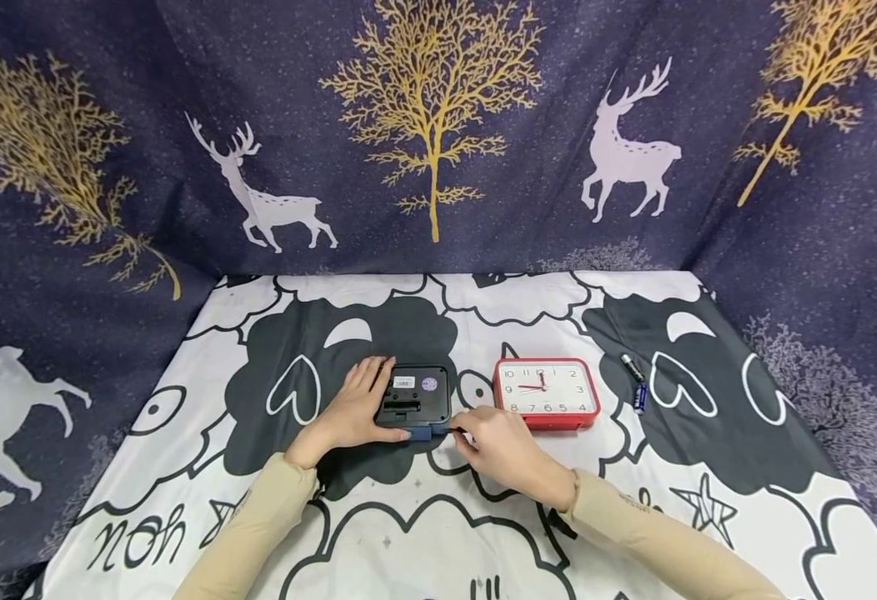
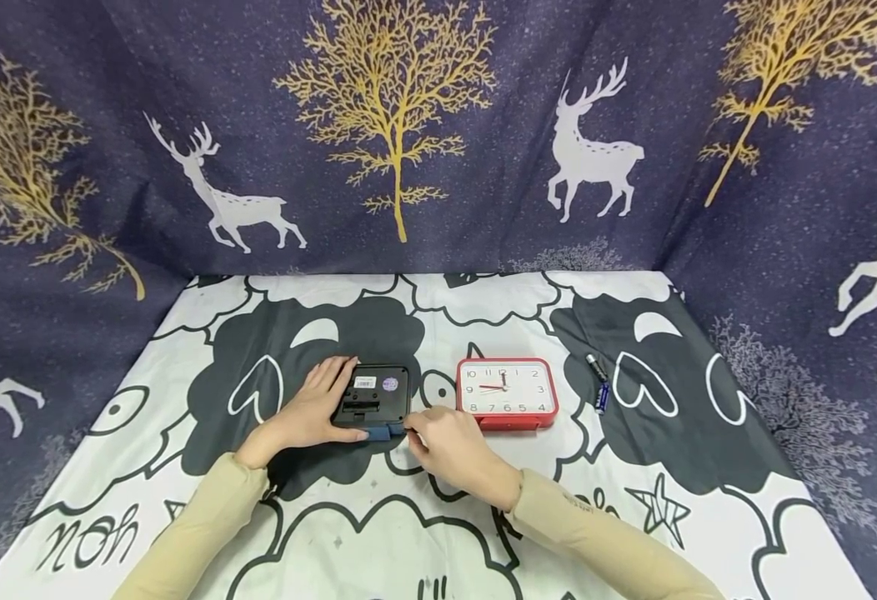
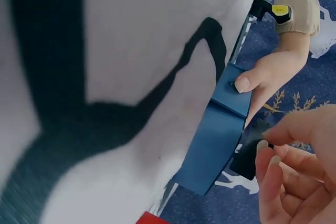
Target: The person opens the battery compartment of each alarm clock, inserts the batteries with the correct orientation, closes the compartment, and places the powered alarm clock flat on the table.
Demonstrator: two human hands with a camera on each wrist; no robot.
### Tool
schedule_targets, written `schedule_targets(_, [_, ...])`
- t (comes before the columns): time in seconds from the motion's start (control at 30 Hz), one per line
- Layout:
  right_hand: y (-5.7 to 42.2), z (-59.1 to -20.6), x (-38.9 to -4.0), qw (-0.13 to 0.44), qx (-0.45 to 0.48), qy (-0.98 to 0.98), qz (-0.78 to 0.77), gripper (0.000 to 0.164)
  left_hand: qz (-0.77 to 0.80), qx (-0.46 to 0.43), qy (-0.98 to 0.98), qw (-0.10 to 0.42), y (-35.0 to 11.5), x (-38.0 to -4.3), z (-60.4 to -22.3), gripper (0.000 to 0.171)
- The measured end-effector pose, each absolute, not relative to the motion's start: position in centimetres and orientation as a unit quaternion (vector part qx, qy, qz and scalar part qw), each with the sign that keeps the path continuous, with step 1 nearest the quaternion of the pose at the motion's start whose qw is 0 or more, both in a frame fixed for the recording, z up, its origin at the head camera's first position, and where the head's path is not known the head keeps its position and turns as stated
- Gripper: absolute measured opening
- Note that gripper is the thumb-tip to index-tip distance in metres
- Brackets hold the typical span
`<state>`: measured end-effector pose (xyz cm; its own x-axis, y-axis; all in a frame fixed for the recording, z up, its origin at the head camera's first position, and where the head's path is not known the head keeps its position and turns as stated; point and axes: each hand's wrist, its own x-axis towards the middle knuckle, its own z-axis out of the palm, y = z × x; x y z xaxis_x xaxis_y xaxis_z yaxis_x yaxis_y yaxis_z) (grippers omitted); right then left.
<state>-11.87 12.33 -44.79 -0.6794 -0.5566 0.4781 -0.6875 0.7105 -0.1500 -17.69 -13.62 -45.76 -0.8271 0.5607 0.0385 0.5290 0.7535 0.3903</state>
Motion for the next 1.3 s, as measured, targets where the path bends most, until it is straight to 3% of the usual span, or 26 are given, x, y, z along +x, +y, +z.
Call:
schedule_targets(0.33, [12.70, -44.89, -11.66, 0.160, 0.421, -0.885, 0.121, 0.007, 0.197, 0.287, 0.936, 0.047, -13.53, -17.64, -45.68, 0.114])
schedule_targets(0.67, [12.69, -44.93, -11.58, 0.073, 0.409, -0.903, 0.106, 0.017, 0.195, 0.285, 0.937, 0.050, -13.72, -17.86, -46.05, 0.116])
schedule_targets(1.3, [12.74, -45.26, -11.52, 0.075, 0.413, -0.904, 0.076, 0.023, 0.195, 0.286, 0.937, 0.046, -13.82, -17.85, -46.13, 0.116])
